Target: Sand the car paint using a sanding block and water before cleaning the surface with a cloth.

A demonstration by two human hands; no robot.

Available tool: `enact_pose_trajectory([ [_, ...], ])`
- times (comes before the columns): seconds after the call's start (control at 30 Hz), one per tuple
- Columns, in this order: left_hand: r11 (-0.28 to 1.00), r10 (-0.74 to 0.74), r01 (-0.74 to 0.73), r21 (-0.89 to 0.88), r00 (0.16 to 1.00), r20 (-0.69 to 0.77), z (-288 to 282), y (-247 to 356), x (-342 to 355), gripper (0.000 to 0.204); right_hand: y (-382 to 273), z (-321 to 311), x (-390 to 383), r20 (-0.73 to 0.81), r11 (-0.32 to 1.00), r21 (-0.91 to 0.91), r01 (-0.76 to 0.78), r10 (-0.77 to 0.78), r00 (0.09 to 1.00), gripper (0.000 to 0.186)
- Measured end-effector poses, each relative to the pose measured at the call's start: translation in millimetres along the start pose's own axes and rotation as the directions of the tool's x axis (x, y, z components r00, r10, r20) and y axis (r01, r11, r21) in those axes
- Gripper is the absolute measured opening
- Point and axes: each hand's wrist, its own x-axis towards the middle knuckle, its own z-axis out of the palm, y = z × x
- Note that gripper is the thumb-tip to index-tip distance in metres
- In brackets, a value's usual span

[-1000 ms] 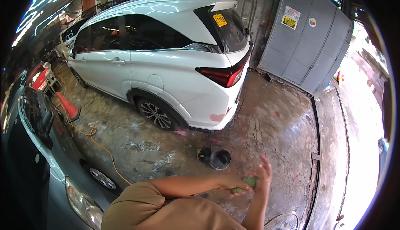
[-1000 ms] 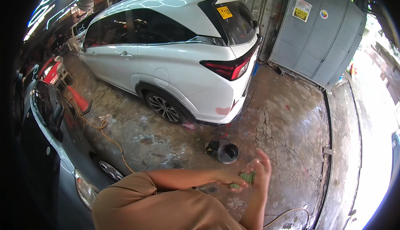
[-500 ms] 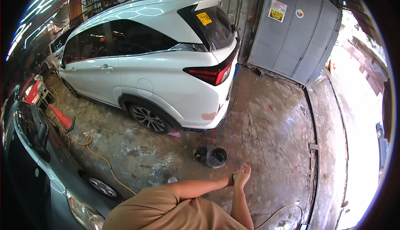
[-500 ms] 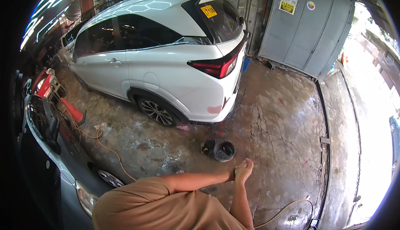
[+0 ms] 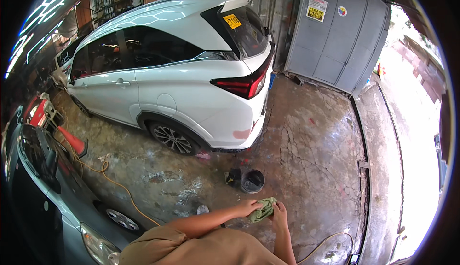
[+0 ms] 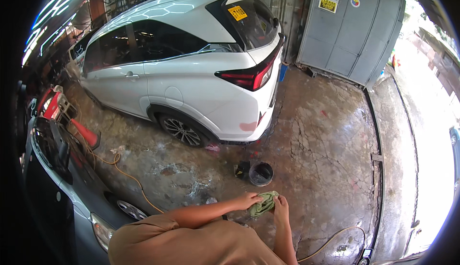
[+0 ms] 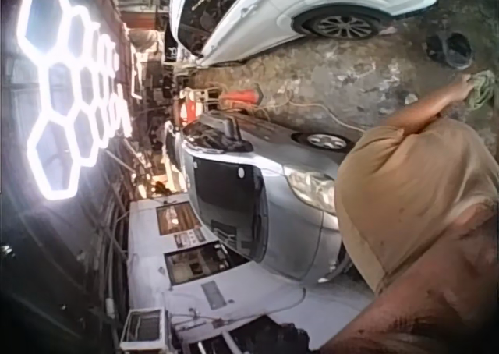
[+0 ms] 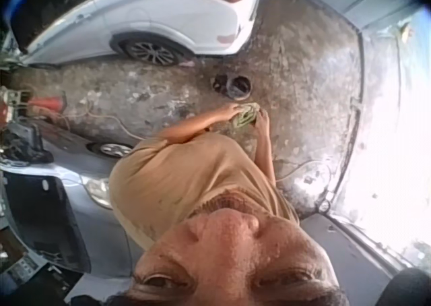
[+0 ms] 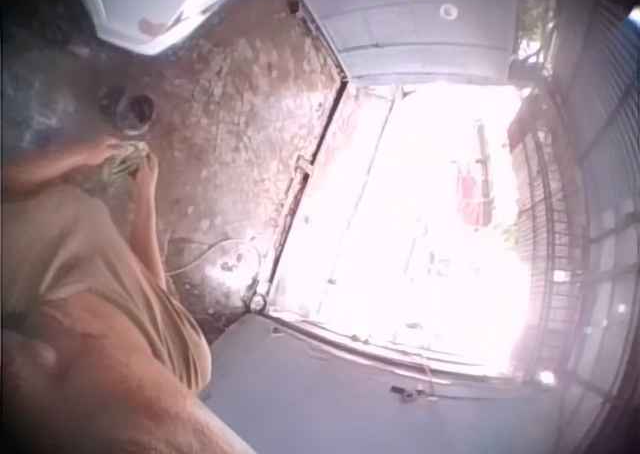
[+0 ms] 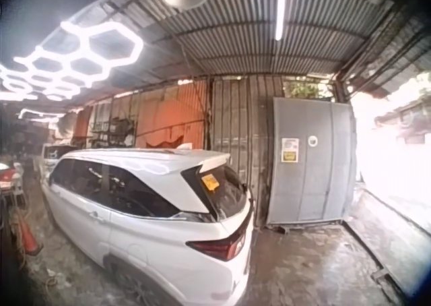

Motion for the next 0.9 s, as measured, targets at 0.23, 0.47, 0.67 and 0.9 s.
enact_pose_trajectory([
  [0.23,0.954,-0.141,0.106,-0.28,0.984,-0.109,-44,-16,-30,0.042,6,10,-7,0.303,0.943,-0.328,0.059,0.046,0.952,0.025],
  [0.47,0.495,-0.206,0.088,-0.864,0.978,-0.018,-114,6,-57,0.042,-25,32,-37,0.369,0.912,-0.405,0.069,0.093,0.925,0.025],
  [0.67,0.633,-0.361,0.355,-0.688,0.921,0.143,-148,-116,-48,0.041,-44,52,-30,0.44,0.945,-0.323,0.046,0.107,0.892,0.022],
  [0.9,0.847,-0.418,0.479,0.23,0.868,-0.267,-220,-279,-116,0.045,-38,129,25,0.153,0.852,-0.483,0.199,-0.142,0.978,0.024],
])
